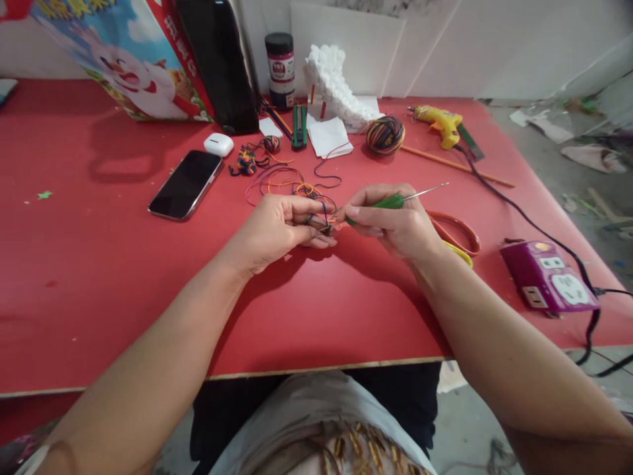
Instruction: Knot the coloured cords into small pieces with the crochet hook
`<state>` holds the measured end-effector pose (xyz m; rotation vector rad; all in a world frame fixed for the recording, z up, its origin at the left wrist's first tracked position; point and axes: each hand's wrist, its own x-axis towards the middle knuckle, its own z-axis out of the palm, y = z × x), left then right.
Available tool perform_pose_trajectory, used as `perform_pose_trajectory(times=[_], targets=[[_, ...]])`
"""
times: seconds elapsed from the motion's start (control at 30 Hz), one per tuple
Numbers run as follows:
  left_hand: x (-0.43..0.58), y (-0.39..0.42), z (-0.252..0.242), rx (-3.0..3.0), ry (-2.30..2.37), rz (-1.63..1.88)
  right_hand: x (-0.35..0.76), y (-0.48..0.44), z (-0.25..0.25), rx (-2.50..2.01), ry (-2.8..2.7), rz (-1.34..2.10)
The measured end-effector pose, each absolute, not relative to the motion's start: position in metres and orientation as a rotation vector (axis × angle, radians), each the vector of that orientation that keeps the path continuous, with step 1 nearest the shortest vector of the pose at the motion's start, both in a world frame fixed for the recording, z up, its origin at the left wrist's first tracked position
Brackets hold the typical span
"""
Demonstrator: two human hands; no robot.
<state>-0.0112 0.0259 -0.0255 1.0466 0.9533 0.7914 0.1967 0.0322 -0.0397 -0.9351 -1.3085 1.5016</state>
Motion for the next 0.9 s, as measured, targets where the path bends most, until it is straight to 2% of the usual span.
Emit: perform_pose_trajectory(times=[0.9], targets=[[-0.012,0.032,-0.023,0.779,1.016,0.897,0.192,0.014,-0.034,-0.973,-1.638,0.925]])
